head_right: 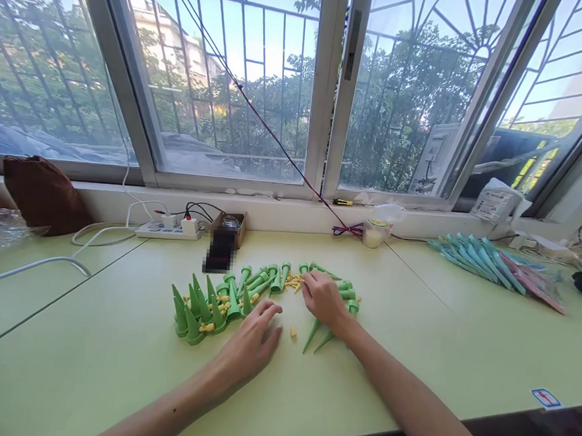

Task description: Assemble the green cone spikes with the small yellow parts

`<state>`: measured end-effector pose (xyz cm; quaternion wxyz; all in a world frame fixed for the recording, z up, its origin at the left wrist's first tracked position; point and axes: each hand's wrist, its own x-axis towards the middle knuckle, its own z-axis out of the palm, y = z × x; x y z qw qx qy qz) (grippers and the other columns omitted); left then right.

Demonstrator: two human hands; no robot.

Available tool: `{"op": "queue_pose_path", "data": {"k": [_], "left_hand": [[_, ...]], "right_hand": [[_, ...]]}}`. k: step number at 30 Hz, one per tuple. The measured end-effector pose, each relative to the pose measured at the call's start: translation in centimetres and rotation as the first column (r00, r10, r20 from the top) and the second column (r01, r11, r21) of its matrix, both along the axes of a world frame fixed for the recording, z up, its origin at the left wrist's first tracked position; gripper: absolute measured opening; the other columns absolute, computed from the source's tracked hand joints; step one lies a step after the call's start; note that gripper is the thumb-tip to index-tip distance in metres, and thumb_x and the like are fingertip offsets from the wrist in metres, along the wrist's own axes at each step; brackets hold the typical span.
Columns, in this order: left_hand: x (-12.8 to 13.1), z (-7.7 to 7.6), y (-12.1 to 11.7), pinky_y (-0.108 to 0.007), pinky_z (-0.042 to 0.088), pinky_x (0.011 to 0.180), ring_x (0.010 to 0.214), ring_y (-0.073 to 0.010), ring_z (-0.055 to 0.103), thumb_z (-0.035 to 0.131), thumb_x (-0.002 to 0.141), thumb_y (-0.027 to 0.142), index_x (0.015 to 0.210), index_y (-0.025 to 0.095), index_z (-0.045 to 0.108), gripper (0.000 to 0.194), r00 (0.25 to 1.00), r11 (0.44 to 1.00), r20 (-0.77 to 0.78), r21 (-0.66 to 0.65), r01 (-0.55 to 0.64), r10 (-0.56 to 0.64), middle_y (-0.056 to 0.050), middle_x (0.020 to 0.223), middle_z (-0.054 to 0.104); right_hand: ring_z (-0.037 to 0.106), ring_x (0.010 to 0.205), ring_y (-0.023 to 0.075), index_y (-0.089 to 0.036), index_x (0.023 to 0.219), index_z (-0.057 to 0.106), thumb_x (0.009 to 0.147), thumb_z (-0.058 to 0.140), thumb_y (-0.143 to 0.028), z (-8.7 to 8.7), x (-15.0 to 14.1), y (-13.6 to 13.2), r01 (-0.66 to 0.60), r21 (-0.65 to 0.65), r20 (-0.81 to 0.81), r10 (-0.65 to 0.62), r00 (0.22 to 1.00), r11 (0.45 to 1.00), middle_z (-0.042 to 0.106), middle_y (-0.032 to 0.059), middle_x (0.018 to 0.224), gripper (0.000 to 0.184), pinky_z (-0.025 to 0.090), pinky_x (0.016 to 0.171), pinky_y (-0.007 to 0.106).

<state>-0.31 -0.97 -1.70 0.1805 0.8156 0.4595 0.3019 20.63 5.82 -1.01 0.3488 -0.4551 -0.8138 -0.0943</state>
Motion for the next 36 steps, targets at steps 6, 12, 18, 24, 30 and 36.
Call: {"op": "queue_pose_path", "data": {"k": [6, 12, 18, 24, 30, 36], "left_hand": [[0.4, -0.6, -0.3, -0.043, 0.049, 0.098, 0.11, -0.0257, 0.059, 0.047, 0.089, 0.015, 0.113, 0.019, 0.056, 0.026, 1.0, 1.0, -0.007, -0.007, -0.007, 0.007, -0.012, 0.116, 0.057], [0.5, -0.3, -0.2, -0.039, 0.052, 0.093, 0.103, -0.0236, 0.062, 0.049, 0.084, 0.01, 0.108, 0.021, 0.059, 0.028, 0.994, 0.999, 0.105, 0.021, 0.032, -0.034, -0.01, 0.112, 0.061], [0.5, 0.5, 0.0, -0.036, 0.053, 0.086, 0.095, -0.0214, 0.063, 0.047, 0.083, 0.006, 0.09, 0.021, 0.061, 0.021, 0.976, 0.998, 0.211, 0.051, 0.038, -0.048, -0.008, 0.101, 0.064], [0.7, 0.4, 0.1, -0.033, 0.053, 0.082, 0.091, -0.0197, 0.062, 0.048, 0.085, 0.008, 0.085, 0.02, 0.061, 0.018, 0.968, 0.998, 0.245, 0.05, 0.047, -0.058, -0.007, 0.099, 0.063], [0.8, 1.0, 0.0, -0.031, 0.053, 0.076, 0.088, -0.0187, 0.061, 0.046, 0.091, 0.016, 0.086, 0.02, 0.061, 0.016, 0.96, 0.998, 0.274, 0.013, 0.054, -0.056, -0.006, 0.098, 0.062], [0.8, 1.0, 0.0, -0.031, 0.053, 0.071, 0.083, -0.0175, 0.061, 0.046, 0.097, 0.035, 0.093, 0.02, 0.058, 0.019, 0.927, 0.994, 0.374, -0.102, 0.033, 0.008, -0.005, 0.093, 0.063]], "right_hand": [[0.058, 0.076, 0.0201, -0.018, 0.097, 0.061, 0.099, 0.046, -0.015, 1.1, -0.5, 0.3, -0.028, -0.034, 0.07, 0.031, 0.997, 0.999, 0.062, 0.0061, 0.083, 0.016, 0.043, 0.071, 0.029], [0.061, 0.086, 0.0215, -0.016, 0.109, 0.059, 0.096, 0.057, -0.022, 1.8, -4.7, 0.4, -0.031, -0.171, 0.33, 0.086, 0.94, 0.985, 0.06, 0.0104, 0.102, 0.015, 0.046, 0.075, 0.03], [0.062, 0.094, 0.0244, -0.016, 0.105, 0.06, 0.089, 0.062, -0.017, 1.6, -7.0, 1.5, 0.07, -0.226, 0.443, 0.038, 0.896, 0.972, 0.058, 0.0138, 0.112, 0.016, 0.048, 0.076, 0.031], [0.06, 0.09, 0.0234, -0.016, 0.104, 0.059, 0.086, 0.058, -0.012, 1.3, -7.1, 1.0, 0.093, -0.24, 0.454, 0.027, 0.891, 0.966, 0.057, 0.0136, 0.111, 0.019, 0.046, 0.072, 0.03], [0.058, 0.079, 0.0188, -0.015, 0.1, 0.056, 0.088, 0.053, -0.013, 1.7, -5.9, 0.2, 0.016, -0.22, 0.267, 0.044, 0.963, 0.975, 0.055, 0.0104, 0.105, 0.013, 0.046, 0.07, 0.028], [0.058, 0.091, 0.0208, -0.019, 0.101, 0.053, 0.091, 0.052, -0.014, 1.0, -4.5, -1.2, -0.161, -0.012, -0.154, 0.157, 0.975, 0.987, 0.053, 0.0089, 0.105, 0.011, 0.049, 0.082, 0.032]]}}
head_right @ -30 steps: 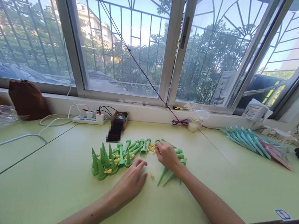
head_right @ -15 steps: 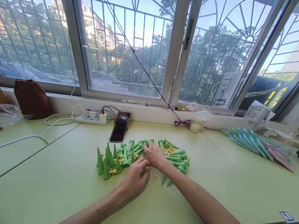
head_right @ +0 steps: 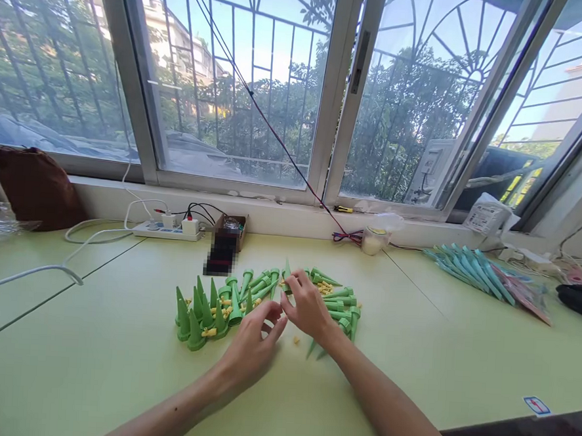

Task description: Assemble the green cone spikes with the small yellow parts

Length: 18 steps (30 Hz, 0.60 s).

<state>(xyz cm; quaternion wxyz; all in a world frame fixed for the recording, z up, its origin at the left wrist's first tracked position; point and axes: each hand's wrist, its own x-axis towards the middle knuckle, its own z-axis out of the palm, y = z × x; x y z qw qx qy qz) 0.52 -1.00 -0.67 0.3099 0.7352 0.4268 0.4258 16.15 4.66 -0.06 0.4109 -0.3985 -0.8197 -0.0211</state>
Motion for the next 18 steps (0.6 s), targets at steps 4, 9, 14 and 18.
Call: {"op": "queue_pose_path", "data": {"k": [4, 9, 14, 18], "left_hand": [[-0.1, -0.5, 0.5, -0.032, 0.055, 0.067, 0.082, -0.0189, 0.064, 0.044, 0.096, 0.051, 0.111, 0.021, 0.05, 0.034, 0.985, 0.982, 0.173, -0.187, 0.01, 0.023, -0.005, 0.092, 0.063], [-0.3, -0.3, 1.2, -0.034, 0.058, 0.064, 0.077, -0.0188, 0.065, 0.047, 0.094, 0.056, 0.12, 0.019, 0.046, 0.045, 0.924, 0.958, 0.381, -0.254, 0.133, -0.027, -0.004, 0.092, 0.06], [-0.5, -0.4, 1.5, -0.035, 0.057, 0.062, 0.068, -0.0166, 0.062, 0.055, 0.091, 0.055, 0.121, 0.017, 0.048, 0.049, 0.911, 0.955, 0.409, -0.243, 0.168, -0.056, -0.003, 0.088, 0.06], [-0.5, -0.4, 1.8, -0.033, 0.057, 0.058, 0.07, -0.0173, 0.062, 0.057, 0.089, 0.054, 0.119, 0.017, 0.052, 0.048, 0.882, 0.939, 0.468, -0.275, 0.205, -0.055, -0.004, 0.089, 0.059]], "right_hand": [[0.056, 0.087, 0.0206, -0.021, 0.097, 0.053, 0.09, 0.054, -0.016, -0.7, 0.0, -1.2, -0.057, 0.052, -0.185, 0.066, 0.981, 0.997, 0.053, 0.0072, 0.098, 0.009, 0.05, 0.079, 0.034], [0.055, 0.085, 0.0186, -0.021, 0.097, 0.054, 0.087, 0.058, -0.014, -0.7, -1.0, -2.1, -0.182, 0.07, -0.214, 0.193, 0.957, 0.981, 0.052, 0.006, 0.099, 0.012, 0.05, 0.077, 0.032], [0.052, 0.076, 0.0144, -0.021, 0.097, 0.054, 0.083, 0.056, -0.007, -1.0, -1.6, -2.2, -0.244, 0.037, -0.241, 0.245, 0.939, 0.969, 0.05, 0.005, 0.1, 0.02, 0.049, 0.07, 0.028], [0.051, 0.075, 0.014, -0.021, 0.098, 0.053, 0.084, 0.058, -0.009, -1.0, -1.4, -2.1, -0.283, 0.007, -0.254, 0.276, 0.927, 0.959, 0.049, 0.0038, 0.098, 0.02, 0.05, 0.069, 0.028]]}}
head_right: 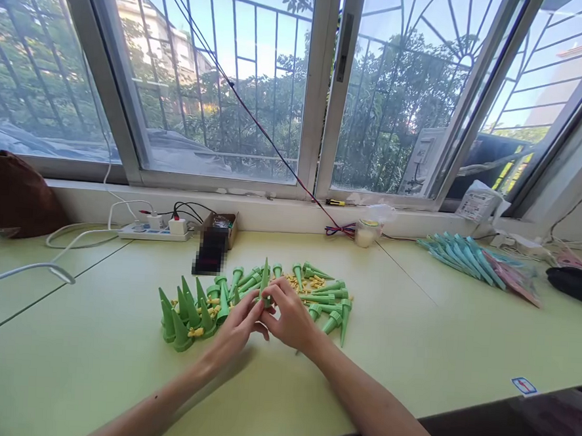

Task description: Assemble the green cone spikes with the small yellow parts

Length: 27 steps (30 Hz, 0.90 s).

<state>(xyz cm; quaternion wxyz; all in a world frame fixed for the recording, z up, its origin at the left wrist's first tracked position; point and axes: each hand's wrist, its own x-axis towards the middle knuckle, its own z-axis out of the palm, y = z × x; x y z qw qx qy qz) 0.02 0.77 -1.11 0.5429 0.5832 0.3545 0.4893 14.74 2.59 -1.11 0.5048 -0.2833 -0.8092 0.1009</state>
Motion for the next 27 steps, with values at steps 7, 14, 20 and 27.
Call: {"op": "queue_pose_path", "data": {"k": [7, 14, 20, 27], "left_hand": [[0.01, 0.51, -0.38, -0.035, 0.058, 0.059, 0.069, -0.0159, 0.061, 0.061, 0.085, 0.056, 0.116, 0.017, 0.059, 0.05, 0.99, 0.986, 0.125, -0.146, 0.079, -0.061, -0.005, 0.097, 0.059], [-0.34, 0.12, 0.26, -0.025, 0.049, 0.048, 0.051, -0.0102, 0.049, 0.065, 0.082, 0.058, 0.098, 0.014, 0.062, 0.047, 0.991, 0.983, 0.099, -0.153, 0.104, -0.09, 0.004, 0.063, 0.047], [-0.37, 0.13, 0.07, -0.024, 0.046, 0.045, 0.048, -0.011, 0.05, 0.064, 0.081, 0.062, 0.103, 0.017, 0.057, 0.05, 0.987, 0.961, 0.133, -0.247, 0.122, -0.091, 0.007, 0.058, 0.047], [-0.16, -0.01, 0.1, -0.024, 0.047, 0.048, 0.049, -0.0107, 0.053, 0.068, 0.078, 0.062, 0.1, 0.017, 0.057, 0.052, 0.994, 0.979, 0.012, -0.174, 0.106, -0.106, 0.006, 0.059, 0.05]], "right_hand": [[0.051, 0.077, 0.015, -0.022, 0.108, 0.053, 0.083, 0.057, -0.007, 0.12, 0.12, 0.04, 0.02, 0.001, -0.017, -0.02, 1.0, 1.0, 0.049, 0.0021, 0.093, 0.03, 0.049, 0.07, 0.028], [0.05, 0.078, 0.0158, -0.023, 0.115, 0.051, 0.082, 0.057, -0.005, -0.2, 0.27, 0.14, 0.026, -0.023, 0.045, -0.025, 0.999, 0.999, 0.049, 0.0027, 0.095, 0.039, 0.049, 0.074, 0.03], [0.05, 0.078, 0.0165, -0.023, 0.118, 0.051, 0.08, 0.056, -0.003, -0.18, 0.31, 0.05, 0.019, -0.058, 0.087, -0.014, 0.996, 0.998, 0.052, 0.0038, 0.098, 0.043, 0.049, 0.074, 0.03], [0.055, 0.089, 0.018, -0.022, 0.111, 0.056, 0.084, 0.057, -0.005, 0.15, 0.41, -0.03, -0.031, -0.076, 0.086, 0.037, 0.996, 0.997, 0.055, 0.0055, 0.103, 0.032, 0.05, 0.08, 0.031]]}}
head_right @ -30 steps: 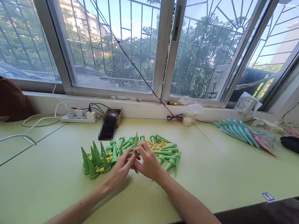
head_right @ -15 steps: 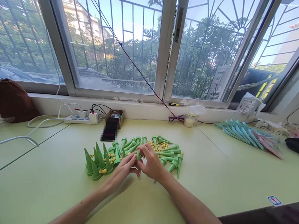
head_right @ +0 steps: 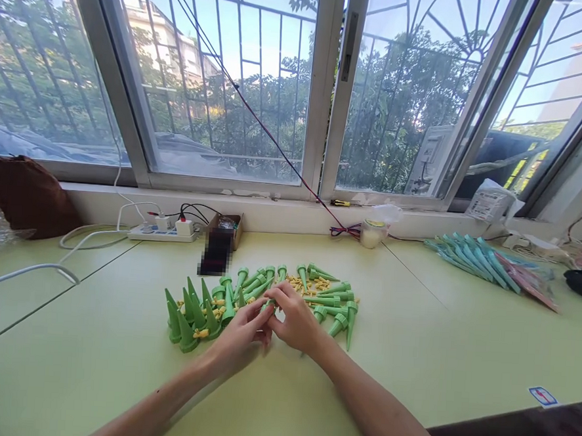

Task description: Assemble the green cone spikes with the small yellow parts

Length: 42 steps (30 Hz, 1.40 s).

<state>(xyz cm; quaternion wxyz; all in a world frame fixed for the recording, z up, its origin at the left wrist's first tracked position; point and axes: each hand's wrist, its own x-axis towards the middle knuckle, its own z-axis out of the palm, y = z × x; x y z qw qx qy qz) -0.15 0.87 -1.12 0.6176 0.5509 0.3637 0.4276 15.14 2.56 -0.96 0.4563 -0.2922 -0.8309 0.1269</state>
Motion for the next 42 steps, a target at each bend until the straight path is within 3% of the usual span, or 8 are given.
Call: {"op": "queue_pose_path", "data": {"k": [5, 11, 17, 22, 28, 33, 42], "left_hand": [[0.0, 0.2, -0.1, -0.022, 0.045, 0.048, 0.05, -0.0089, 0.052, 0.07, 0.076, 0.063, 0.092, 0.017, 0.057, 0.05, 0.997, 0.998, 0.073, -0.06, -0.002, 0.006, 0.006, 0.062, 0.049], [-0.1, 0.7, -0.3, -0.024, 0.046, 0.05, 0.052, -0.0096, 0.055, 0.069, 0.079, 0.057, 0.095, 0.02, 0.05, 0.044, 0.981, 0.992, 0.189, -0.126, -0.012, 0.036, 0.004, 0.072, 0.057], [-0.1, 0.5, -0.3, -0.024, 0.045, 0.052, 0.053, -0.0096, 0.056, 0.063, 0.085, 0.053, 0.097, 0.02, 0.049, 0.038, 0.981, 0.982, 0.185, -0.189, -0.015, 0.05, 0.0, 0.081, 0.062], [0.1, 0.2, -0.4, -0.024, 0.045, 0.051, 0.054, -0.0102, 0.056, 0.058, 0.089, 0.05, 0.097, 0.019, 0.051, 0.033, 0.98, 0.982, 0.193, -0.191, -0.009, 0.046, -0.001, 0.081, 0.062], [0.1, 0.8, -0.7, -0.025, 0.045, 0.05, 0.053, -0.0109, 0.056, 0.059, 0.089, 0.047, 0.098, 0.019, 0.051, 0.031, 0.983, 0.979, 0.183, -0.206, 0.002, 0.036, -0.002, 0.081, 0.062], [0.1, 1.0, -0.7, -0.027, 0.046, 0.051, 0.052, -0.0117, 0.055, 0.058, 0.089, 0.049, 0.098, 0.018, 0.053, 0.033, 0.976, 0.978, 0.215, -0.206, 0.022, 0.023, -0.002, 0.078, 0.063], [0.2, 0.7, -0.7, -0.026, 0.044, 0.05, 0.05, -0.0119, 0.055, 0.058, 0.088, 0.051, 0.096, 0.018, 0.055, 0.034, 0.981, 0.976, 0.194, -0.214, 0.031, 0.012, -0.003, 0.074, 0.063]], "right_hand": [[0.056, 0.088, 0.0172, -0.022, 0.109, 0.057, 0.085, 0.058, -0.006, 0.3, 0.0, -0.3, -0.008, -0.013, -0.009, 0.008, 1.0, 1.0, 0.056, 0.0057, 0.103, 0.029, 0.05, 0.08, 0.03], [0.056, 0.094, 0.0195, -0.021, 0.122, 0.052, 0.083, 0.063, -0.01, 1.3, 0.7, -0.5, -0.014, -0.003, 0.011, 0.014, 1.0, 1.0, 0.055, 0.0073, 0.109, 0.042, 0.05, 0.088, 0.035], [0.058, 0.092, 0.0217, -0.019, 0.106, 0.059, 0.093, 0.05, -0.012, 0.7, 3.0, 2.0, 0.263, 0.023, -0.008, -0.263, 0.965, 0.965, 0.06, 0.0079, 0.099, 0.017, 0.048, 0.085, 0.036], [0.056, 0.105, 0.0273, -0.015, 0.111, 0.063, 0.09, 0.056, -0.012, -0.7, 4.2, 3.5, 0.459, -0.025, 0.249, -0.439, 0.863, 0.888, 0.065, 0.0123, 0.107, 0.023, 0.043, 0.095, 0.042], [0.055, 0.112, 0.0256, -0.016, 0.115, 0.065, 0.092, 0.056, -0.01, -1.3, 3.4, 3.2, 0.419, -0.034, 0.397, -0.373, 0.839, 0.907, 0.066, 0.0114, 0.115, 0.026, 0.04, 0.098, 0.04], [0.058, 0.108, 0.0243, -0.016, 0.109, 0.068, 0.093, 0.051, -0.005, -1.3, 2.9, 3.0, 0.391, -0.035, 0.469, -0.33, 0.819, 0.92, 0.07, 0.0096, 0.108, 0.025, 0.039, 0.096, 0.038], [0.06, 0.098, 0.0218, -0.017, 0.101, 0.069, 0.086, 0.05, 0.004, -1.3, 3.0, 3.1, 0.397, -0.046, 0.491, -0.325, 0.808, 0.917, 0.069, 0.0082, 0.101, 0.031, 0.04, 0.088, 0.033]]}}
